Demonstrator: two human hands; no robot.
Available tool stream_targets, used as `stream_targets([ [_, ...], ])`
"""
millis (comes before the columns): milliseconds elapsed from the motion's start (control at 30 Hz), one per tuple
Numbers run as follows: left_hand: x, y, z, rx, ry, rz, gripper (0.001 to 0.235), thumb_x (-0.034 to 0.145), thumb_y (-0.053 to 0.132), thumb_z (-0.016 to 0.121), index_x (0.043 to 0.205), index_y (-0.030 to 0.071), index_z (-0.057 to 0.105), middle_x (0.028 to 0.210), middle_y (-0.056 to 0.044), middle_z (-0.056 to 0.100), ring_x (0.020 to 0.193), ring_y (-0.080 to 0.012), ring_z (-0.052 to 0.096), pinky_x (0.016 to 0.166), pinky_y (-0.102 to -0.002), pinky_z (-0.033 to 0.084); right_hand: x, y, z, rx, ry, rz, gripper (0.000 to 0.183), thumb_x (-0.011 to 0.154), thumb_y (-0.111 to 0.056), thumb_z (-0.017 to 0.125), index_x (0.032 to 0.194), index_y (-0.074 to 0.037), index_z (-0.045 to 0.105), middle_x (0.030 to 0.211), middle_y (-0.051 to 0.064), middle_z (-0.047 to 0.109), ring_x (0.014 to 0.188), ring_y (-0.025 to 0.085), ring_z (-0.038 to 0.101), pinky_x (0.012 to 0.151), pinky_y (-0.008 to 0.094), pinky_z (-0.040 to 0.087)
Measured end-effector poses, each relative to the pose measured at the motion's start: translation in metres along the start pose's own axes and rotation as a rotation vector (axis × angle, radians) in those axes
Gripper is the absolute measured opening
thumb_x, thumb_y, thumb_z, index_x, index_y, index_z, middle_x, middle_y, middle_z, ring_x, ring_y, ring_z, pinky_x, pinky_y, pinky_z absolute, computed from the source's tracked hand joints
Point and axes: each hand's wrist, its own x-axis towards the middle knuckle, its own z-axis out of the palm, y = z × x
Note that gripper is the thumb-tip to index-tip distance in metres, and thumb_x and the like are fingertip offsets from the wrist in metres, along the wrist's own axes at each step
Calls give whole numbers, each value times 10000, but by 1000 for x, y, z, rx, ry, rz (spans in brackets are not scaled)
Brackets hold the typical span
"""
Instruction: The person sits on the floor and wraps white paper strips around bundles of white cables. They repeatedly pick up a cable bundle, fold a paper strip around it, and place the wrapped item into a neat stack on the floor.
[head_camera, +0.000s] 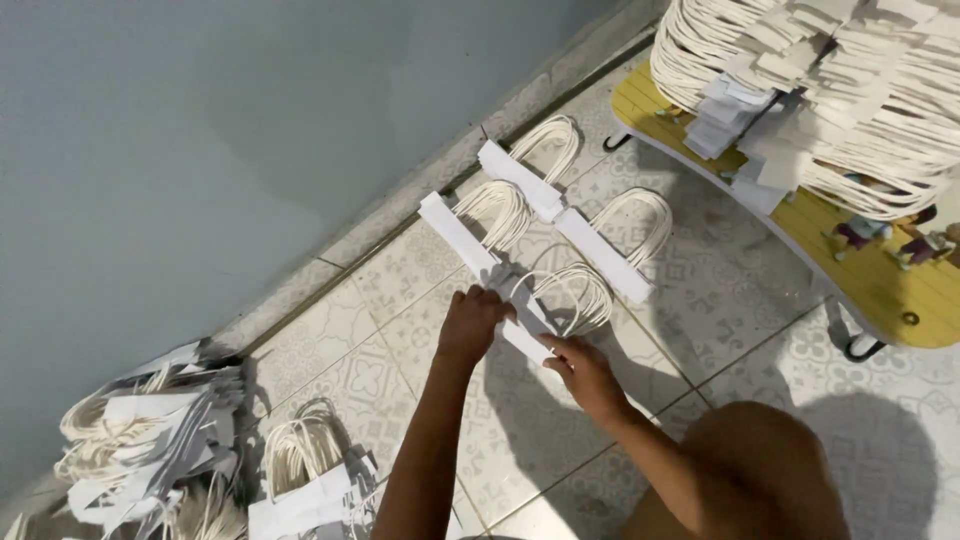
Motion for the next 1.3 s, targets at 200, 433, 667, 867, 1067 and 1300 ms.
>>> stream_targets([
  [200, 65, 12, 18, 64, 128, 87, 191, 949, 168, 703, 1095, 279, 754, 1186, 15, 679, 1228, -205, 600, 1026, -418, 489, 14, 13, 1, 12, 80, 88, 314, 875, -190, 814, 1185, -149, 786, 760, 46, 683, 679, 204, 700, 600, 315, 571],
  [433, 63, 11, 72, 8, 157, 52, 161, 967, 246, 700, 1119, 273, 746, 1199, 3, 680, 1225, -215, 634, 1013, -422, 506, 5, 22, 12, -216, -49, 129, 416, 903, -249, 782, 1299, -151, 705, 906, 96, 712, 829, 283, 733, 702, 388, 599],
  [667, 60, 11, 82, -65, 208, 40, 161, 984, 262, 686, 1134, 284, 739, 1206, 15, 672, 1228, -212, 647, 992, -426, 526, 0, 22, 12, -440, -22, 21, 383, 869, -294, 795, 1231, -189, 726, 927, 63, 680, 849, 264, 713, 718, 384, 599],
  [867, 53, 19, 89, -98, 213, 7, 186, 1021, 249, 658, 1195, 251, 723, 1248, -18, 671, 1246, -226, 644, 996, -436, 535, 2, 19, 10, -521, -5, -26, 373, 863, -327, 797, 1218, -232, 734, 896, 34, 670, 819, 233, 710, 681, 363, 592],
  [1067, -2, 44, 63, -185, 271, -57, 323, 1035, 261, 612, 1353, 227, 652, 1395, -84, 602, 1342, -300, 573, 1030, -495, 519, -1, 0, -3, -511, -42, -92, 313, 904, -276, 758, 1206, -199, 732, 875, 29, 672, 794, 241, 718, 658, 374, 600],
  [1300, -107, 69, 103, -347, 167, -167, 371, 1021, 207, 579, 1390, 225, 618, 1384, -88, 587, 1326, -304, 568, 1027, -504, 499, -23, -25, -12, -483, -122, -119, 259, 862, -252, 789, 1110, -217, 723, 813, -15, 662, 768, 197, 722, 636, 343, 601],
])
